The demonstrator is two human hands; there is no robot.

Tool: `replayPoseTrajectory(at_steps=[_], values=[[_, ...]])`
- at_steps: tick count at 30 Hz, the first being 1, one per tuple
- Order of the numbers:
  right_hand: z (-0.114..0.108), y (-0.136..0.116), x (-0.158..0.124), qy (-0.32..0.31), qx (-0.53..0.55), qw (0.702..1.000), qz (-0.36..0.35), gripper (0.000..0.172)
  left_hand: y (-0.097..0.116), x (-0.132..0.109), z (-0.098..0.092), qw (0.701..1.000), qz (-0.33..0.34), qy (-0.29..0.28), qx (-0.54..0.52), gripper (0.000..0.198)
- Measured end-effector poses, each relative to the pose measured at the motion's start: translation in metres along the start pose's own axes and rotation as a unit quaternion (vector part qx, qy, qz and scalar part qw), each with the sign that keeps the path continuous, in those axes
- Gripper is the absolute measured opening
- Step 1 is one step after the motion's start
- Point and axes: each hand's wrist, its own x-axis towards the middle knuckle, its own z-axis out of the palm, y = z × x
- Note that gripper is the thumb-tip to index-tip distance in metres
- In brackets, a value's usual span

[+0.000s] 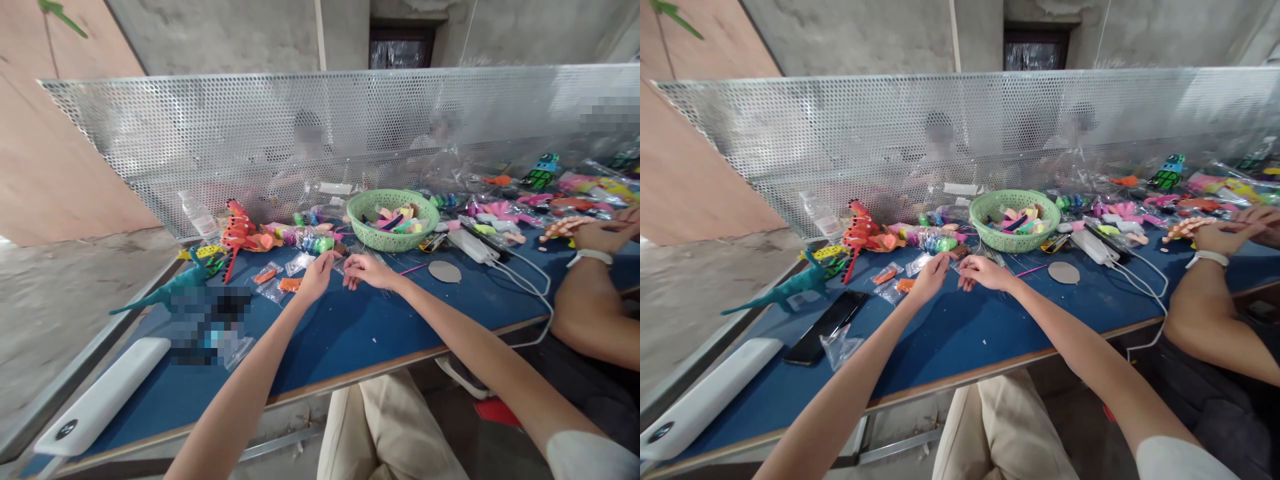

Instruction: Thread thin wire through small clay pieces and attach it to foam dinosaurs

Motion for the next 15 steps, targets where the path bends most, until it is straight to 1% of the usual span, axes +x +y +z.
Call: replayPoseTrajectory(at_steps=[2, 4, 7, 8, 10, 12, 13, 14, 15], values=[[0.002, -0.003, -0.002, -0.014, -0.011, 1.000, 0.004, 0.030, -0.001, 0.000, 0.001, 1.000, -0.005, -0.005, 0.005, 0.033], [0.003, -0.006, -0.003, -0.028, -0.014, 0.999, 0.015, 0.032, -0.004, 0.001, 0.002, 1.000, -0.021, -0.007, -0.019, 0.032], [0.004, -0.010, -0.007, -0.050, -0.021, 0.998, 0.033, 0.033, -0.012, 0.005, -0.001, 0.995, -0.048, 0.026, -0.084, 0.037], [0.003, -0.012, -0.008, -0.059, -0.027, 0.997, 0.038, 0.033, -0.014, 0.006, -0.004, 0.994, -0.050, 0.040, -0.085, 0.039], [0.001, -0.015, -0.010, -0.079, -0.040, 0.995, 0.045, 0.033, -0.018, 0.008, -0.011, 0.998, -0.036, 0.047, -0.031, 0.043], [-0.001, -0.018, -0.012, -0.086, -0.059, 0.993, 0.053, 0.034, -0.020, 0.009, -0.018, 0.998, 0.002, 0.011, 0.066, 0.041], [-0.003, -0.019, -0.012, -0.074, -0.072, 0.993, 0.051, 0.034, -0.022, 0.010, -0.021, 0.994, 0.019, -0.008, 0.108, 0.039], [-0.004, -0.020, -0.012, -0.045, -0.085, 0.995, 0.041, 0.033, -0.023, 0.010, -0.024, 0.989, 0.033, -0.023, 0.140, 0.038], [-0.005, -0.020, -0.011, -0.002, -0.094, 0.995, 0.024, 0.033, -0.024, 0.010, -0.025, 0.985, 0.043, -0.031, 0.162, 0.038]])
